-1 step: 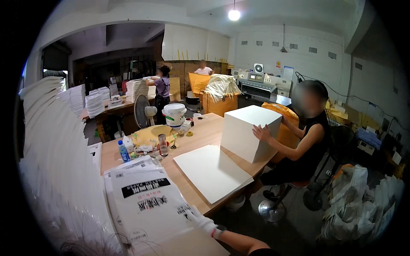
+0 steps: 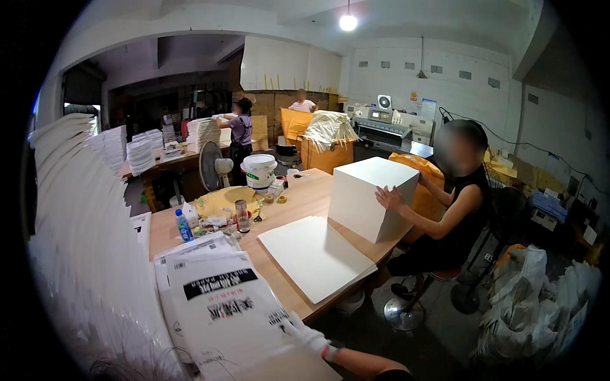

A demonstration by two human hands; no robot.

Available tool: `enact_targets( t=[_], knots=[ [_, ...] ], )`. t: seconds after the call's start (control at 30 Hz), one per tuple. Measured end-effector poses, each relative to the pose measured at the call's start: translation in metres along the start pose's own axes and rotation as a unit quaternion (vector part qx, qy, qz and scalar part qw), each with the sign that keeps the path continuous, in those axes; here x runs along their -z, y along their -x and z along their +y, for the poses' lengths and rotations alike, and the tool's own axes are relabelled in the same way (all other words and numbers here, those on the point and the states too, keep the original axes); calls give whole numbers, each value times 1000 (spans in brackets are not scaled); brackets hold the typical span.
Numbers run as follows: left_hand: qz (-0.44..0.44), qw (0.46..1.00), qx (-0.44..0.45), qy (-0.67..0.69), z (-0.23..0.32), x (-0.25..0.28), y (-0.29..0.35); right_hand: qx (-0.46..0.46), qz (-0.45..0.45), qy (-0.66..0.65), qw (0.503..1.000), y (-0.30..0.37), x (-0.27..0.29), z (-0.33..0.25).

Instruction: The person repeatedly picks up white paper sheets from a large stack, places them into clear plastic packaging, and sets the packaged units on the table. The person wears gloves and works at a wooden table in a workshop environment.

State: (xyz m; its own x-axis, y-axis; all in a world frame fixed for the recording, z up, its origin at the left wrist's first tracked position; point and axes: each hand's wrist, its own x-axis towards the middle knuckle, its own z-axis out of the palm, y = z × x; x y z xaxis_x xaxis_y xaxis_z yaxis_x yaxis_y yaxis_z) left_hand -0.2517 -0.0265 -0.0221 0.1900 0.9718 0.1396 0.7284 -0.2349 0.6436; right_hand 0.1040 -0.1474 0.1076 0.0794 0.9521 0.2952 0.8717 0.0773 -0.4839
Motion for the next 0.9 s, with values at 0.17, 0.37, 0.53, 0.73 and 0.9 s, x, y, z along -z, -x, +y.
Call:
enact_targets(
  t=[0.17, 0.37, 0.53, 0.73, 0.9],
  knots=[
    [-2, 1000, 20, -19, -9, 5, 23, -57, -58, -93, 992, 128, 11, -16],
    [-23, 999, 22, -29, -8, 7, 61, -23, 26, -42, 998, 125, 9, -35],
    [-20, 999, 35, 7, 10, 18, 83, -101, 92, -201, 970, 139, 30, -10],
    [-28, 969, -74, 235, 139, 73, 80, -381, 107, -483, 781, 115, 13, 49],
    [-48, 878, -410, 244, 299, 186, 9, -267, -38, -668, 694, 70, -41, 15]
  ],
)
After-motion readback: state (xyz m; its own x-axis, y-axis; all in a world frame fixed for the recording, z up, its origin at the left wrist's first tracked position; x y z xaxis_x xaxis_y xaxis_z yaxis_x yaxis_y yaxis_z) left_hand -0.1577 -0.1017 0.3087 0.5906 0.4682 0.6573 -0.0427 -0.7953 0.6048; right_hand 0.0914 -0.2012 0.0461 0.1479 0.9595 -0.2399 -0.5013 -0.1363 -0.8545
